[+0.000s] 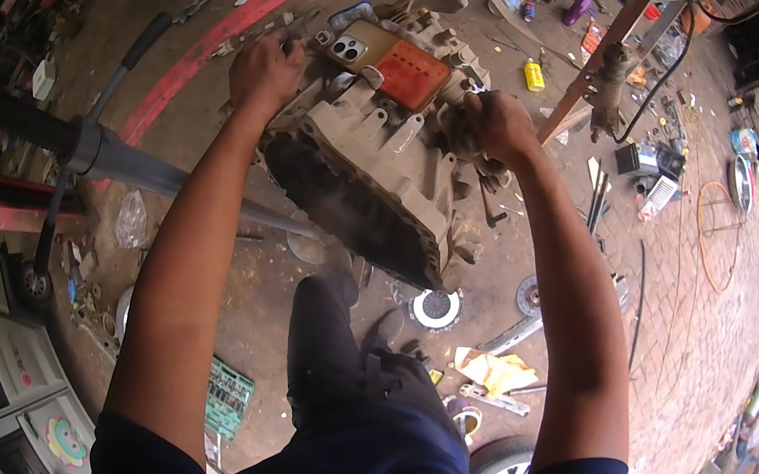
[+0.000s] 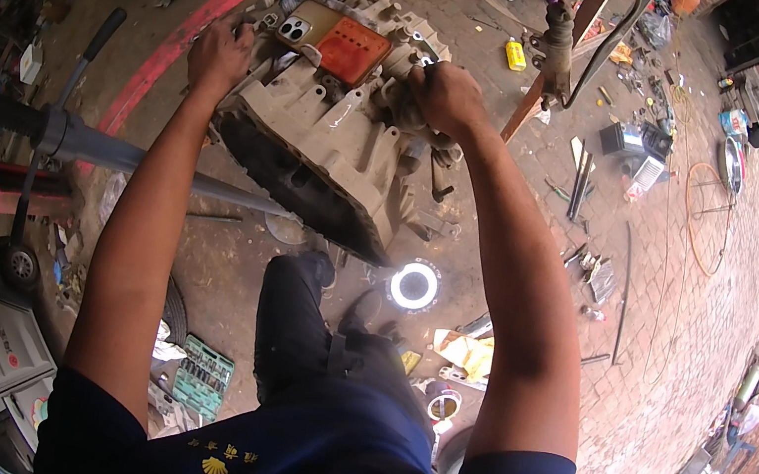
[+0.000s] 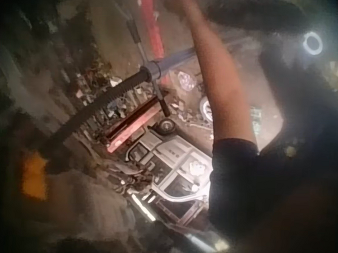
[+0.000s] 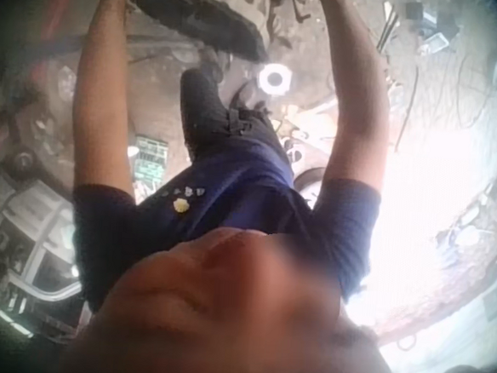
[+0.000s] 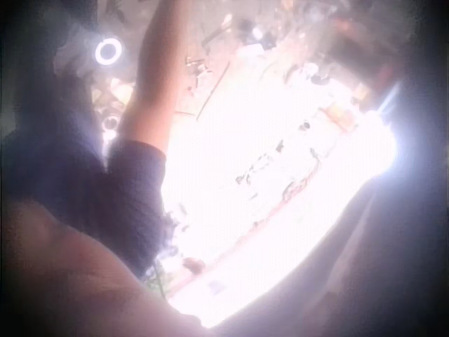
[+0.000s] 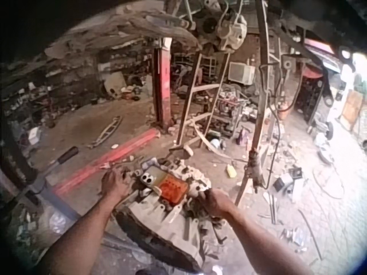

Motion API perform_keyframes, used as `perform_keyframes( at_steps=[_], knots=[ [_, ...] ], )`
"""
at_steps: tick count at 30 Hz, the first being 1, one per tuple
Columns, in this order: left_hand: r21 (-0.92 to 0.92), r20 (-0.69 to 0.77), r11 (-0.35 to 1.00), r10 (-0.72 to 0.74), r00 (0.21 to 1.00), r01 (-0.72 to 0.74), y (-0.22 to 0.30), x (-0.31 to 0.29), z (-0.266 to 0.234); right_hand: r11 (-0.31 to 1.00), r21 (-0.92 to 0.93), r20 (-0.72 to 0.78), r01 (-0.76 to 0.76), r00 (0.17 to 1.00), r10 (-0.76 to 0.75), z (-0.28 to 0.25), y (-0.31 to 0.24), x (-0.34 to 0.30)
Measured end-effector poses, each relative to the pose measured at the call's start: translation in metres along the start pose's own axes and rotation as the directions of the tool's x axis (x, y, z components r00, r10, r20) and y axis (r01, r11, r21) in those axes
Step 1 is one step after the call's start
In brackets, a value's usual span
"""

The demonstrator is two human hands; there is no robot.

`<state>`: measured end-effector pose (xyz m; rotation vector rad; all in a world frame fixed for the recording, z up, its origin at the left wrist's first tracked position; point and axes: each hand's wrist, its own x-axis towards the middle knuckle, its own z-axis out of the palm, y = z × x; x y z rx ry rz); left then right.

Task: The person wipes the exterior surfaces of a suspended engine block with a cloth. The person repeatedly rubs the top and side surfaces of the engine casing while another person stands nearby.

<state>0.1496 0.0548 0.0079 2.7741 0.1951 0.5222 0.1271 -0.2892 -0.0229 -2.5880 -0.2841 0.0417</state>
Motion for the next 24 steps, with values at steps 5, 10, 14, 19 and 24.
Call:
perform_keyframes(
  at_steps=[5,10,14,19,24],
  knots=[
    [-0.011,-0.037,1.0,0.022,0.999,-0.023,-0.004,0.001,0.005,1.0,0.025,0.016,-0.006,1.0,0.005,0.003,0.004,0.004],
    [-0.025,-0.033,0.999,0.038,0.999,-0.039,-0.003,0.001,0.004,1.0,0.029,0.026,0.01,1.0,-0.011,0.001,0.002,0.004],
    [-0.008,-0.017,1.0,0.019,1.0,-0.019,-0.003,0.002,0.004,0.999,0.024,0.036,-0.031,0.999,0.031,-0.004,-0.004,0.0],
    [0.0,-0.017,1.0,0.018,1.0,-0.018,-0.003,0.002,0.005,0.998,0.037,0.053,-0.046,0.998,0.044,-0.009,0.0,-0.005],
    [-0.066,-0.017,0.997,0.033,0.999,-0.034,-0.003,0.001,0.004,0.999,0.023,0.031,-0.031,0.999,0.03,-0.006,0.001,-0.007]
  ],
)
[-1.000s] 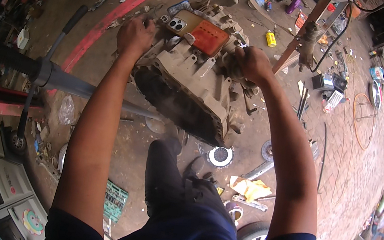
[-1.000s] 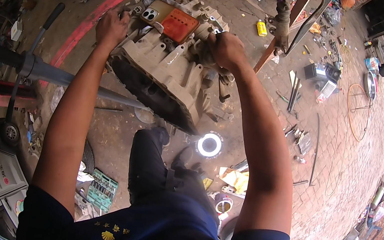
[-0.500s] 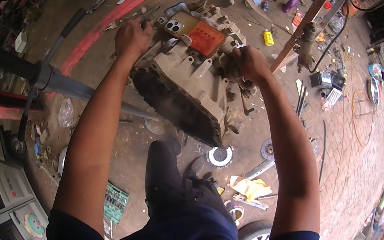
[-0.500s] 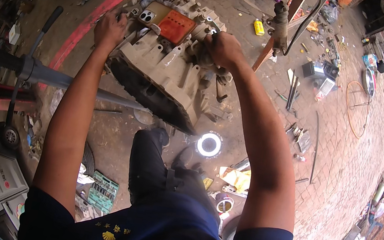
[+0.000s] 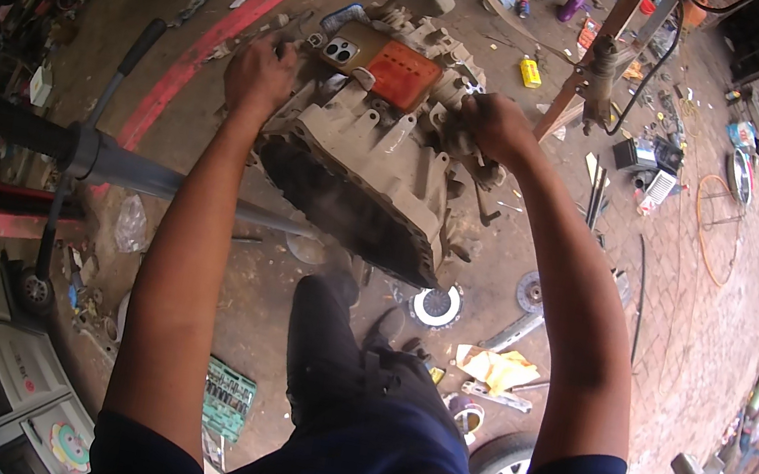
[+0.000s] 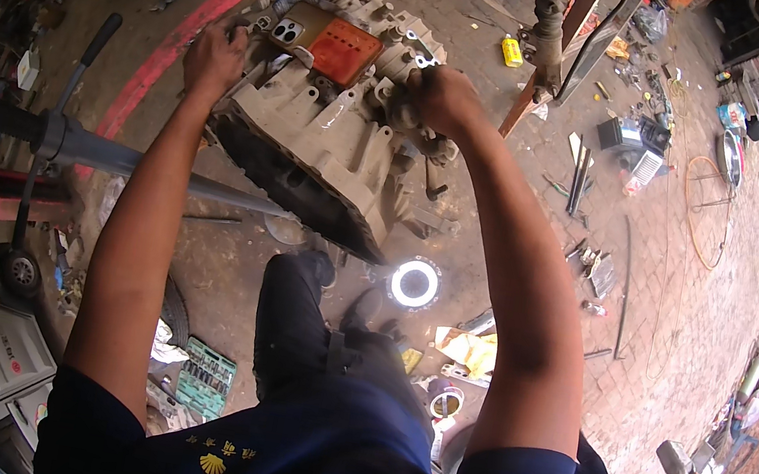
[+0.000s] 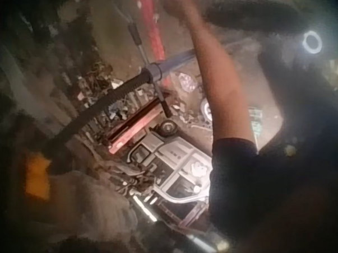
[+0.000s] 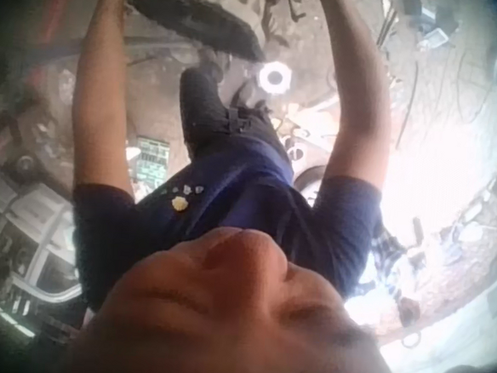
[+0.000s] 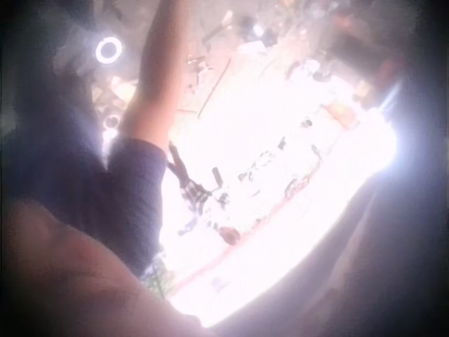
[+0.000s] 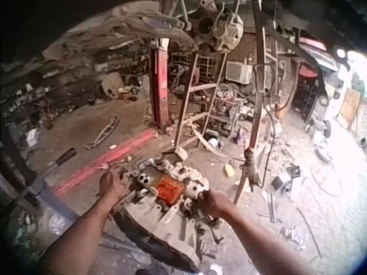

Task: The person wipes the exterior surfaces of a suspended engine block with a cloth. The person repeatedly rubs the top and side surfaces of the engine casing while another person stands nearby.

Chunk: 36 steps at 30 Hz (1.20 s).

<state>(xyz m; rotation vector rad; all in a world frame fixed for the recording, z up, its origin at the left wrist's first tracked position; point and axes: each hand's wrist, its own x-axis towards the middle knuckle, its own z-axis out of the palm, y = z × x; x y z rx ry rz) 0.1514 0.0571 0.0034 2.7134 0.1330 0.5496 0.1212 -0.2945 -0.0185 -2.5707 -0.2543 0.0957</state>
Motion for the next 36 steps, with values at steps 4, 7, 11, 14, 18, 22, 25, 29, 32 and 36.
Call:
perform_keyframes(
  at_steps=[4,7,11,14,18,22,25,29,32,36],
  knots=[
    [0.021,-0.032,0.999,0.036,0.999,-0.035,0.001,-0.001,-0.002,0.994,0.039,-0.08,-0.102,0.991,0.105,-0.004,-0.02,-0.017],
    [0.036,-0.053,0.999,0.033,0.998,-0.031,0.004,-0.002,-0.002,0.995,0.08,-0.234,-0.051,0.97,0.068,-0.006,-0.025,-0.035],
    [0.04,-0.054,0.999,0.023,0.998,-0.021,0.001,-0.002,-0.001,0.949,0.301,-0.51,0.1,0.857,0.072,-0.004,-0.033,-0.062],
    [0.042,-0.049,0.999,0.021,0.999,-0.019,0.002,-0.002,-0.003,0.883,0.467,-0.442,0.04,0.876,0.194,-0.003,-0.041,-0.092],
    [0.023,-0.053,0.999,0.03,0.998,-0.029,-0.005,0.002,0.006,0.9,0.43,-0.458,0.076,0.877,0.146,0.013,-0.044,-0.112],
    [0.028,-0.033,0.999,0.021,0.999,-0.02,-0.004,0.001,0.007,0.975,0.214,-0.401,-0.058,0.905,0.142,0.022,-0.054,-0.116],
    [0.051,-0.037,0.998,0.028,0.999,-0.027,-0.009,0.001,0.007,1.0,0.011,-0.513,-0.016,0.858,0.02,0.034,-0.055,-0.111],
    [0.018,-0.021,0.998,0.058,0.998,-0.057,-0.017,0.005,0.015,0.999,-0.047,-0.565,-0.023,0.825,-0.007,0.036,-0.057,-0.112],
    [0.076,-0.05,0.994,0.086,0.995,-0.082,-0.025,0.007,0.019,0.996,-0.082,-0.563,-0.02,0.826,-0.03,0.036,-0.056,-0.112],
    [0.055,0.064,0.998,-0.02,0.998,0.016,-0.011,0.005,0.01,1.0,-0.022,-0.579,-0.015,0.815,0.0,0.034,-0.058,-0.112]
  ],
)
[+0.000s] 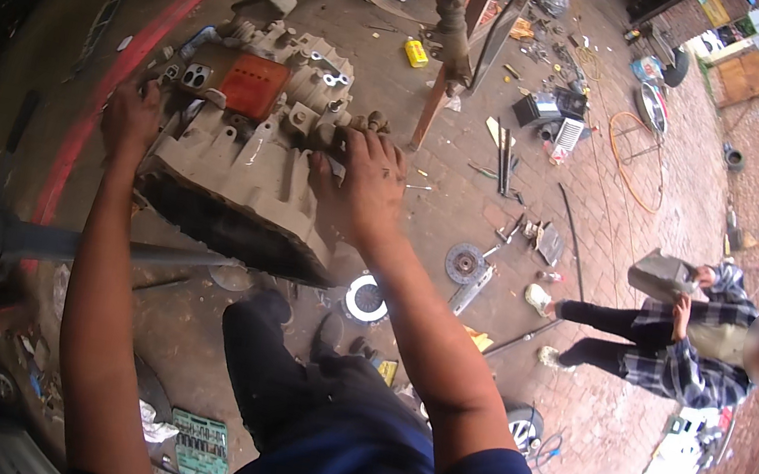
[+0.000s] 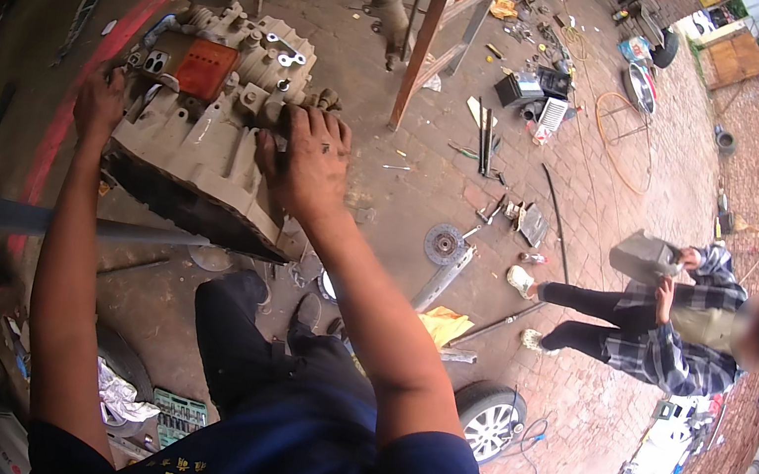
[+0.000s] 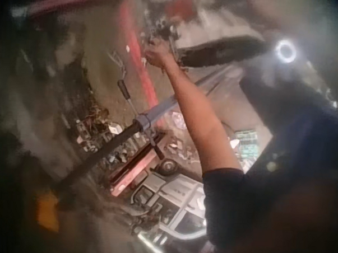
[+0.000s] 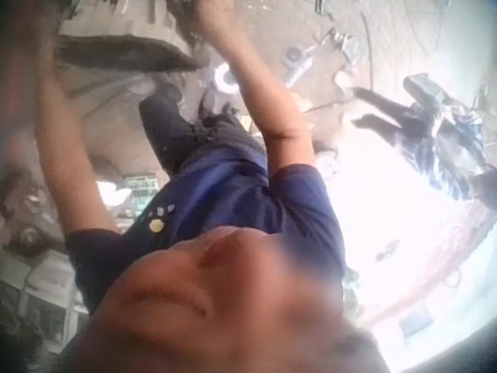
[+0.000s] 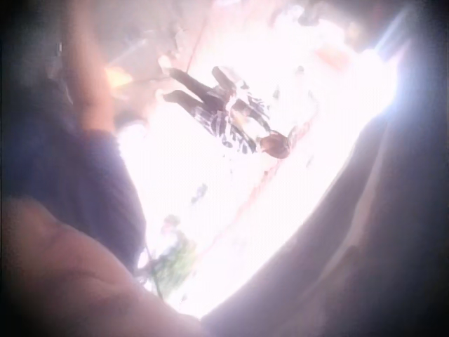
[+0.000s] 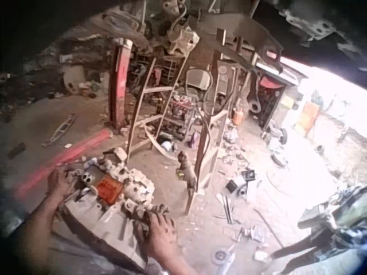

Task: The person wipes the exterior surfaces of a suspended engine block with a cloth. The person repeatedly rubs the top and side surfaces of the engine casing while another person stands nearby.

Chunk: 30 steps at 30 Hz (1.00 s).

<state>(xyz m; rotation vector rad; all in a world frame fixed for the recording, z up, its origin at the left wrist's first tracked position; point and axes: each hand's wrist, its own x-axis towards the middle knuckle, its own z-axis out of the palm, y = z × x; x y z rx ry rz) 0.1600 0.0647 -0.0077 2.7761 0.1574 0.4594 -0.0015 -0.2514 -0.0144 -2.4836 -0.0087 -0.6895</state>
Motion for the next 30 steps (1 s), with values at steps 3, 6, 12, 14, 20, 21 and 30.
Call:
perform_keyframes(
  at_steps=[3,6,12,14,20,21,30],
  knots=[
    [-0.035,-0.021,0.999,0.035,0.999,-0.036,-0.011,0.004,0.005,1.0,0.016,-0.009,-0.007,1.0,0.007,-0.001,-0.002,0.0],
    [-0.016,-0.009,0.998,0.056,0.998,-0.056,-0.016,0.008,0.008,1.0,0.009,-0.017,-0.016,1.0,0.016,-0.001,-0.002,0.0],
    [-0.012,-0.031,0.999,0.047,0.998,-0.047,-0.015,0.009,0.008,1.0,0.006,-0.023,-0.004,1.0,0.004,0.001,0.001,-0.001],
    [-0.004,-0.027,0.998,0.063,0.998,-0.063,-0.017,0.009,0.008,1.0,0.005,-0.022,0.001,1.0,-0.001,0.002,0.002,-0.001],
    [-0.027,-0.035,0.994,0.102,0.994,-0.103,-0.015,0.007,0.004,1.0,-0.005,-0.045,0.006,0.999,-0.006,0.002,0.002,-0.001],
    [-0.036,-0.039,0.993,0.114,0.993,-0.116,-0.016,0.008,0.005,1.0,-0.007,-0.04,0.008,0.999,-0.008,0.003,0.002,-0.001],
    [-0.076,-0.06,0.989,0.123,0.991,-0.127,-0.014,0.007,0.01,1.0,0.003,-0.03,-0.01,1.0,0.01,0.0,0.001,-0.001]
  ],
)
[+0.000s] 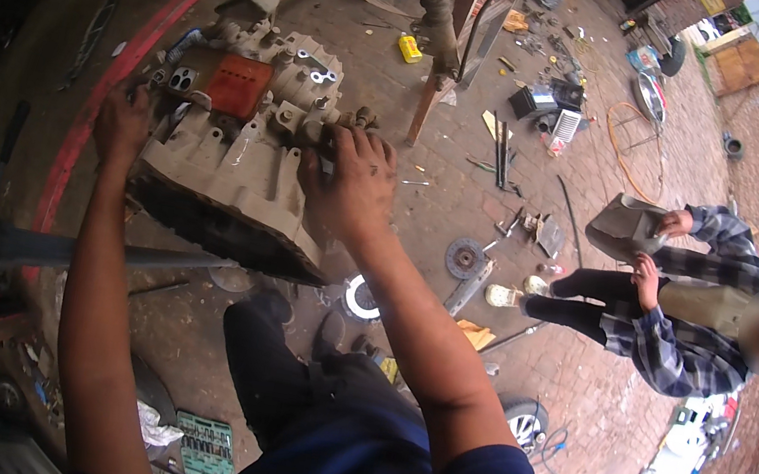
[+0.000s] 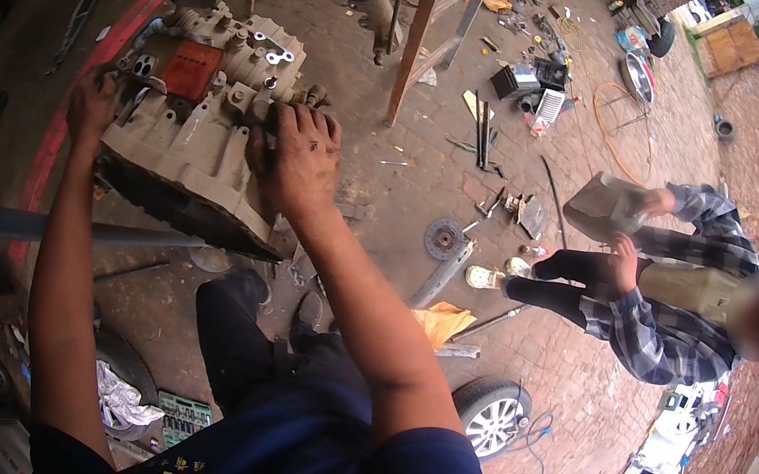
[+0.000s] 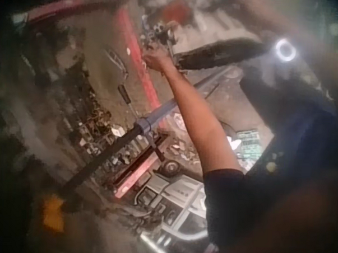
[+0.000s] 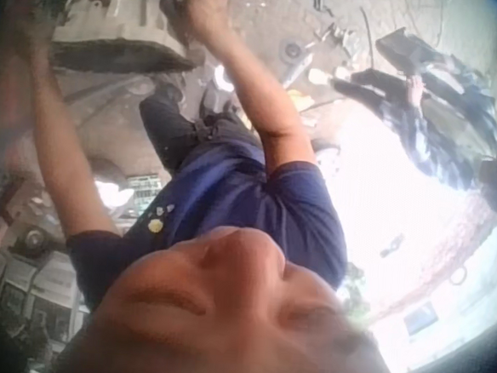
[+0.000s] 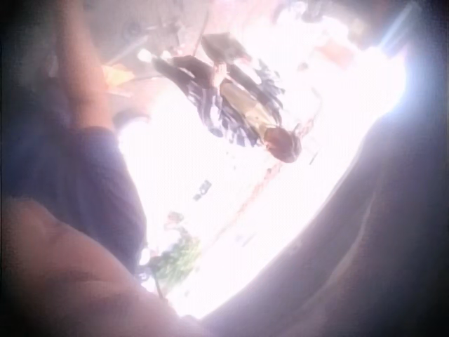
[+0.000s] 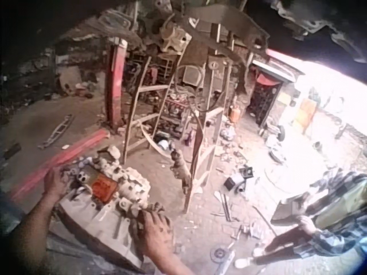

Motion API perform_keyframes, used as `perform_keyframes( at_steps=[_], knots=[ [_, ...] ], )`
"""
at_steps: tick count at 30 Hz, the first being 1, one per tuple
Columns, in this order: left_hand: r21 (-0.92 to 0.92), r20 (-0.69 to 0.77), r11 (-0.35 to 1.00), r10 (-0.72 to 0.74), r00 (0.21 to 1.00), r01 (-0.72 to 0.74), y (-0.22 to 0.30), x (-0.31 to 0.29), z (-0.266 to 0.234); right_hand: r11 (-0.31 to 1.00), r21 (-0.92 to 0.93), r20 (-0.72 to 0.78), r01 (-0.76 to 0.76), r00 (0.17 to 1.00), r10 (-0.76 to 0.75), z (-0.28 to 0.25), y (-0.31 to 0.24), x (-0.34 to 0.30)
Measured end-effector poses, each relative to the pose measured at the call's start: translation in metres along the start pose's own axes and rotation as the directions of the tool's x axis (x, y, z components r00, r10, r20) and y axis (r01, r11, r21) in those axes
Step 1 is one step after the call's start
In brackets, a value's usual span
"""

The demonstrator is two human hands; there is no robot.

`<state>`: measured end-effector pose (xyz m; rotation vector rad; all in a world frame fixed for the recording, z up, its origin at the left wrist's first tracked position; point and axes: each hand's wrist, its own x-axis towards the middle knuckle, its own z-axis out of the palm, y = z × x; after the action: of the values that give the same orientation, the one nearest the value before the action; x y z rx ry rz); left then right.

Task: The person wipes the exterior surfaces of a suspended engine block with a cloth. The person repeatedly rubs the top and side surfaces of the engine casing while another person stands nearby.

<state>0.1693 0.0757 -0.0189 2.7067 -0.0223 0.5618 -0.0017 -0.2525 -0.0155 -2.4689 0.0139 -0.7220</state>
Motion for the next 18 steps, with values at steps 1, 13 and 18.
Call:
perform_keyframes(
  at_steps=[1,13,18],
  knots=[
    [0.046,0.023,0.998,-0.042,0.999,0.041,0.003,0.0,-0.001,1.0,0.003,-0.009,0.003,1.0,-0.003,0.001,0.0,0.0],
    [0.049,0.104,0.996,-0.086,0.991,0.081,-0.014,0.007,0.002,1.0,0.014,-0.04,0.025,0.999,-0.025,0.002,0.002,-0.003],
    [0.097,-0.002,0.995,-0.036,0.999,0.036,-0.021,0.006,0.009,0.997,-0.041,-0.053,0.058,0.997,-0.06,0.002,0.0,-0.004]
  ],
)
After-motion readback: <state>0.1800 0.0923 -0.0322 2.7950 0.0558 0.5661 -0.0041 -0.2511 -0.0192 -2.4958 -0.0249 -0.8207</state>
